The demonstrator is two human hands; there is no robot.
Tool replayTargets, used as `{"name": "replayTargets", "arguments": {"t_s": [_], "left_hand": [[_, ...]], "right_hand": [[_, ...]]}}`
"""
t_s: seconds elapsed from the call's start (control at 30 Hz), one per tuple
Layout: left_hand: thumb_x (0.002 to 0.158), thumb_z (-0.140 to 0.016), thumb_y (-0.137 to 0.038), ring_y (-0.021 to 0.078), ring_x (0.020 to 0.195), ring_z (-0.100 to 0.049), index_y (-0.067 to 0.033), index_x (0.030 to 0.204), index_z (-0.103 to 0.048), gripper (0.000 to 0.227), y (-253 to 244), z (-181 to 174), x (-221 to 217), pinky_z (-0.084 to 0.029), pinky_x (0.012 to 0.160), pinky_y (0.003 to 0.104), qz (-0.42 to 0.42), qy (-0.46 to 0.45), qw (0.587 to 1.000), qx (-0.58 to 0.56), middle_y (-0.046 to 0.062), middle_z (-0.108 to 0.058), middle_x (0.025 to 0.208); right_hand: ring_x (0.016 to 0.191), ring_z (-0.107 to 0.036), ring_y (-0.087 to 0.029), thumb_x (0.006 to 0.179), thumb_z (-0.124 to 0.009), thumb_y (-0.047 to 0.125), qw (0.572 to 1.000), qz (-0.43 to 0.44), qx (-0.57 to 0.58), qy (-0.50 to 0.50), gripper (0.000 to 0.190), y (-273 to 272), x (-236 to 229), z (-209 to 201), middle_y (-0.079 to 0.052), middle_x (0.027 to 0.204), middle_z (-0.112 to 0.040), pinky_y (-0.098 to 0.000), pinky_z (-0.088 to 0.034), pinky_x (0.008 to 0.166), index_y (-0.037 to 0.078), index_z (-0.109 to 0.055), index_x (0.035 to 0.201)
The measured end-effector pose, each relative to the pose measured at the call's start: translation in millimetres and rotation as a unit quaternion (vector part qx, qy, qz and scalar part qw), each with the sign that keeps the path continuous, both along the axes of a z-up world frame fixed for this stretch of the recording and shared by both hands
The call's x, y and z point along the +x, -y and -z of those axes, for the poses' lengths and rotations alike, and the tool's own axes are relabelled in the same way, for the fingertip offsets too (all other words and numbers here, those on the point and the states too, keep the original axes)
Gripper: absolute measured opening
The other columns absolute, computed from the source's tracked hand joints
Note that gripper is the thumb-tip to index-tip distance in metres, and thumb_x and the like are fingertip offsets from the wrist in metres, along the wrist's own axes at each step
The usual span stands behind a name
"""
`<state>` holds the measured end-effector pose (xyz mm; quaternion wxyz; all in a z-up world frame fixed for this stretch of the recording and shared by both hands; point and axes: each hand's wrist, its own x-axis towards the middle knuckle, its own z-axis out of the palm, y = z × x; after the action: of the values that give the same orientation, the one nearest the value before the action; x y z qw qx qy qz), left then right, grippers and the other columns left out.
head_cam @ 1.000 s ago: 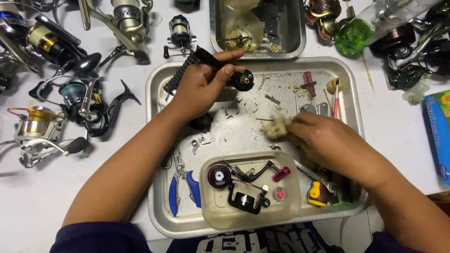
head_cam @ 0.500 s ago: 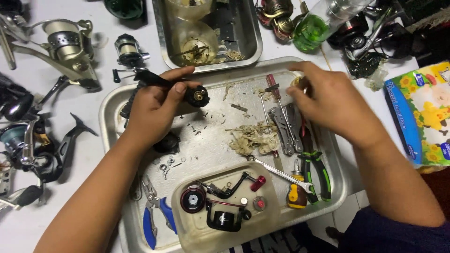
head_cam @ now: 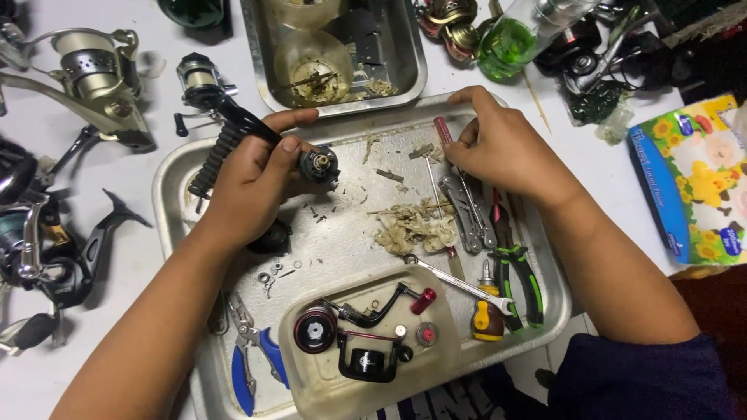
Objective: Assembling and cleaning the rotor unit and internal components of a spinning fishing reel using a brush and screwdriver.
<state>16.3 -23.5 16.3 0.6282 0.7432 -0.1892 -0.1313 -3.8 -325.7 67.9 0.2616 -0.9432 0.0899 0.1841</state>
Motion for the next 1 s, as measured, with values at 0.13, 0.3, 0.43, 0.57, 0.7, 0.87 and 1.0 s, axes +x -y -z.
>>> {"name": "replayTargets", "arguments": {"t_s": [0.13, 0.3, 0.43, 0.57, 0.7, 0.87, 1.0], "left_hand": [[0.101, -0.046, -0.038, 0.0175, 0.086, -0.071, -0.008, 0.145, -0.049, 0.053, 2, -6, -3, -0.07, 0.075, 0.035, -0.002, -0.12, 0.99, -0.071, 0.006, -0.067, 0.101], [0.106, -0.042, -0.037, 0.0083, 0.075, -0.057, -0.0121, 0.146, -0.05, 0.047, -1, -1, 0, -0.05, 0.067, 0.023, -0.015, -0.062, 0.998, -0.027, 0.0, -0.067, 0.1], [0.108, -0.039, -0.034, 0.0123, 0.08, -0.067, -0.0124, 0.146, -0.047, 0.044, 1, -4, -1, -0.06, 0.072, 0.027, -0.012, -0.1, 0.992, -0.073, 0.002, -0.067, 0.102], [0.105, -0.041, -0.039, 0.015, 0.088, -0.07, -0.013, 0.144, -0.046, 0.047, 2, -7, -3, -0.064, 0.074, 0.029, -0.019, -0.089, 0.994, -0.064, 0.006, -0.07, 0.105], [0.105, -0.041, -0.036, 0.0202, 0.087, -0.073, -0.0122, 0.144, -0.044, 0.046, 3, -11, -3, -0.068, 0.071, 0.034, -0.018, -0.129, 0.988, -0.087, 0.011, -0.07, 0.103], [0.104, -0.039, -0.038, 0.018, 0.082, -0.072, -0.0146, 0.143, -0.045, 0.046, 1, -8, 0, -0.069, 0.069, 0.032, -0.036, -0.11, 0.992, -0.052, 0.005, -0.065, 0.109], [0.101, -0.039, -0.047, 0.0119, 0.066, -0.062, -0.0196, 0.141, -0.05, 0.049, 2, -6, 1, -0.063, 0.063, 0.026, -0.066, -0.088, 0.994, -0.019, 0.006, -0.062, 0.107]], "right_hand": [[0.082, -0.067, -0.018, 0.091, -0.068, 0.013, 0.999, 0.012, 0.034, 0.032, 0.054, 11, -6, -2, -0.005, 0.092, -0.071, -0.034, -0.054, 0.077, 0.012, -0.056, 0.143], [0.075, -0.062, -0.013, 0.089, -0.067, 0.015, 0.995, 0.04, 0.048, 0.073, 0.049, 30, -16, -7, 0.0, 0.089, -0.068, -0.0305, -0.047, 0.07, 0.015, -0.067, 0.138], [0.079, -0.061, -0.011, 0.087, -0.066, 0.011, 0.993, 0.044, 0.063, 0.094, 0.048, 35, -31, -9, 0.001, 0.09, -0.067, -0.0279, -0.048, 0.076, 0.011, -0.067, 0.135], [0.079, -0.065, -0.012, 0.093, -0.066, 0.009, 0.998, 0.02, 0.037, 0.054, 0.052, 19, -57, -11, -0.004, 0.095, -0.069, -0.0233, -0.058, 0.074, 0.006, -0.059, 0.144], [0.078, -0.07, -0.022, 0.09, -0.071, 0.015, 0.995, -0.043, -0.037, 0.077, 0.065, 14, -77, 1, -0.008, 0.088, -0.072, -0.0356, -0.058, 0.078, 0.006, -0.05, 0.151], [0.063, -0.072, -0.018, 0.096, -0.069, 0.024, 0.991, -0.054, -0.106, 0.056, 0.024, -1, -112, -3, -0.004, 0.081, -0.073, -0.0297, -0.063, 0.051, 0.011, -0.064, 0.116], [0.045, -0.066, -0.021, 0.094, -0.066, 0.04, 0.961, -0.191, -0.183, 0.08, 0.028, -7, -135, 27, 0.001, 0.063, -0.069, -0.0399, -0.055, 0.039, 0.019, -0.058, 0.111]]}}
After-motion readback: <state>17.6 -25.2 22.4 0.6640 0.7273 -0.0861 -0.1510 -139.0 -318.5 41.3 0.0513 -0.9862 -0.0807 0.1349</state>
